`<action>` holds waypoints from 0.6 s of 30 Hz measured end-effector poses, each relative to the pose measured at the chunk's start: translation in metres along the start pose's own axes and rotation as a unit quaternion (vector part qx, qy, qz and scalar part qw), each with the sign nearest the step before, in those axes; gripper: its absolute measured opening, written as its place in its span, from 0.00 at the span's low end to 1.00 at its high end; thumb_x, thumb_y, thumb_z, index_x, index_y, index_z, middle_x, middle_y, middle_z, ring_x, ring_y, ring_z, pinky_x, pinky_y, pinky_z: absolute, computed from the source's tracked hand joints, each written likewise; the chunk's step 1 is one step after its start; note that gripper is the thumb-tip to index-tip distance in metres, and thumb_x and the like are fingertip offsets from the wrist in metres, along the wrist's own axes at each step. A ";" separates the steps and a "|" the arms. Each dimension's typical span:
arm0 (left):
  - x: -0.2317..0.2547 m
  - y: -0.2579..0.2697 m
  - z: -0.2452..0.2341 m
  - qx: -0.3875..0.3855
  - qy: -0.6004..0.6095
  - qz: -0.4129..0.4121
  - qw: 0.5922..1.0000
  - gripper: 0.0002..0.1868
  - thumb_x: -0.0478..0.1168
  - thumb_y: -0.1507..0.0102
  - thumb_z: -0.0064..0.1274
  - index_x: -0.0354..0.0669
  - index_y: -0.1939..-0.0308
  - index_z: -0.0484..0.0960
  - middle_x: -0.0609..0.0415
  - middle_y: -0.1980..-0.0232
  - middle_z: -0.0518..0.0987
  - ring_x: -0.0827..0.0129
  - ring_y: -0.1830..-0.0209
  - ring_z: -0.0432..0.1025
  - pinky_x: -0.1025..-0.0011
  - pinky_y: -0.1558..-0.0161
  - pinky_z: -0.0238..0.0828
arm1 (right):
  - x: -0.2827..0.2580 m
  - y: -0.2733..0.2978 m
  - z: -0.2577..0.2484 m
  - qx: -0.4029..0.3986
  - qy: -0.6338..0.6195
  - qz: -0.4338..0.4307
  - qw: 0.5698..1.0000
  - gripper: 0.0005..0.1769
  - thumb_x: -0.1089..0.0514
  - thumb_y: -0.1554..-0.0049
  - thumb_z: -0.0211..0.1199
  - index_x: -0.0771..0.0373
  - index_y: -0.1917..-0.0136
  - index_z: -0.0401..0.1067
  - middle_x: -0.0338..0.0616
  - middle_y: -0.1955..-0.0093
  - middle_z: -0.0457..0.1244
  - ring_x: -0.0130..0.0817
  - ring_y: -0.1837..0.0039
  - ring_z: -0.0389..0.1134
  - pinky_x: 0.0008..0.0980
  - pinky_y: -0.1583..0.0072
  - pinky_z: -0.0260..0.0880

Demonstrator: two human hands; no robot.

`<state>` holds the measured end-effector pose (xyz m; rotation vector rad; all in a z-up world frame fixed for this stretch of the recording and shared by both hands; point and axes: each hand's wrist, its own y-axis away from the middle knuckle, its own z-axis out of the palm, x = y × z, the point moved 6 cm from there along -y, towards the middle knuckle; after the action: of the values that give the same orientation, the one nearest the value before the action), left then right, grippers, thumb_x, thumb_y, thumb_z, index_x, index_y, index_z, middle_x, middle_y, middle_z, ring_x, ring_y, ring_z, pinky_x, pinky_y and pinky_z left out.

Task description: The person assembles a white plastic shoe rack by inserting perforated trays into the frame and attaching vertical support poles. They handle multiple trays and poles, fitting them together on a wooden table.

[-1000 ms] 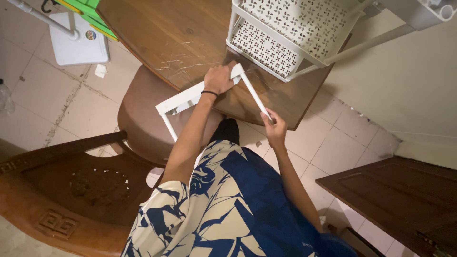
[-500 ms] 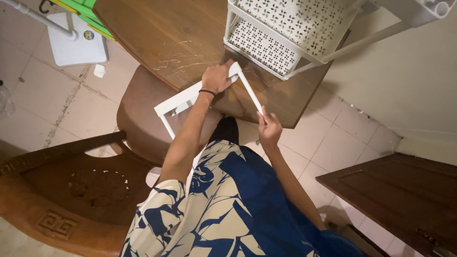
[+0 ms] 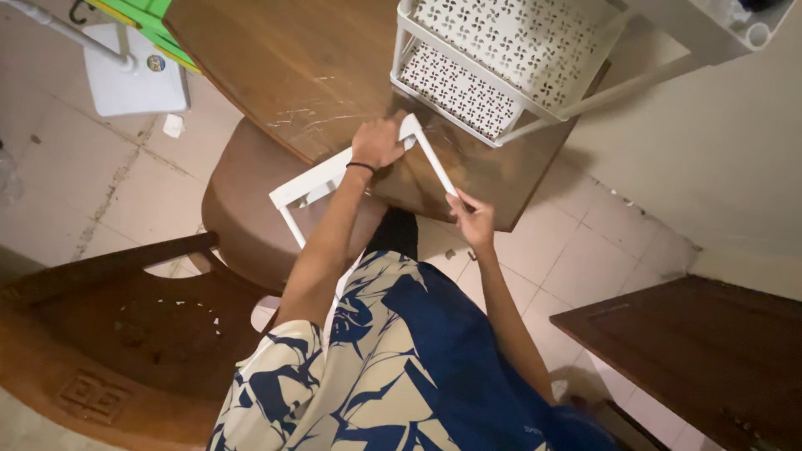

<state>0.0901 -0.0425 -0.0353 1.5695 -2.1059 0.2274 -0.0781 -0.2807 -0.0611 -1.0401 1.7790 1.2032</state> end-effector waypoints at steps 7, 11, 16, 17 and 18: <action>0.002 -0.003 -0.015 0.026 0.035 -0.003 0.999 0.35 0.57 0.42 0.58 0.58 0.32 0.71 0.37 0.53 0.83 0.40 0.51 0.76 0.48 0.48 0.71 | -0.051 0.027 0.021 0.148 0.350 -0.210 0.901 0.18 0.45 0.34 0.55 0.52 0.37 0.77 0.56 0.55 0.67 0.59 0.58 0.69 0.54 0.57 0.69; 0.001 -0.001 -0.015 0.033 0.044 -0.004 0.998 0.34 0.55 0.44 0.61 0.59 0.34 0.73 0.39 0.52 0.83 0.42 0.50 0.76 0.49 0.47 0.72 | -0.052 0.025 0.028 0.154 0.349 -0.205 0.901 0.17 0.46 0.33 0.55 0.54 0.36 0.75 0.52 0.51 0.67 0.57 0.55 0.70 0.53 0.54 0.70; 0.002 0.001 -0.012 0.020 0.032 -0.009 0.999 0.31 0.54 0.41 0.59 0.61 0.34 0.73 0.41 0.53 0.83 0.43 0.50 0.77 0.47 0.50 0.72 | -0.051 0.028 0.026 0.151 0.297 -0.182 0.925 0.18 0.44 0.34 0.55 0.53 0.39 0.77 0.50 0.53 0.69 0.57 0.55 0.70 0.52 0.54 0.69; 0.005 0.001 -0.011 0.027 0.038 0.004 0.999 0.31 0.54 0.41 0.59 0.61 0.34 0.72 0.41 0.53 0.83 0.43 0.51 0.76 0.46 0.51 0.71 | -0.047 0.027 0.024 0.145 0.283 -0.162 0.934 0.18 0.43 0.34 0.56 0.52 0.39 0.77 0.51 0.54 0.68 0.56 0.56 0.70 0.51 0.54 0.68; 0.006 0.002 -0.009 0.025 0.032 0.000 0.999 0.31 0.55 0.40 0.59 0.61 0.34 0.72 0.41 0.53 0.83 0.43 0.51 0.77 0.46 0.51 0.72 | -0.042 0.026 0.023 0.138 0.269 -0.142 0.942 0.19 0.42 0.35 0.57 0.52 0.39 0.78 0.51 0.56 0.68 0.56 0.57 0.70 0.51 0.54 0.68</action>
<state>0.0901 -0.0430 -0.0246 1.5699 -2.0651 0.3271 -0.0814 -0.2436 -0.0212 -1.4867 2.0332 0.4929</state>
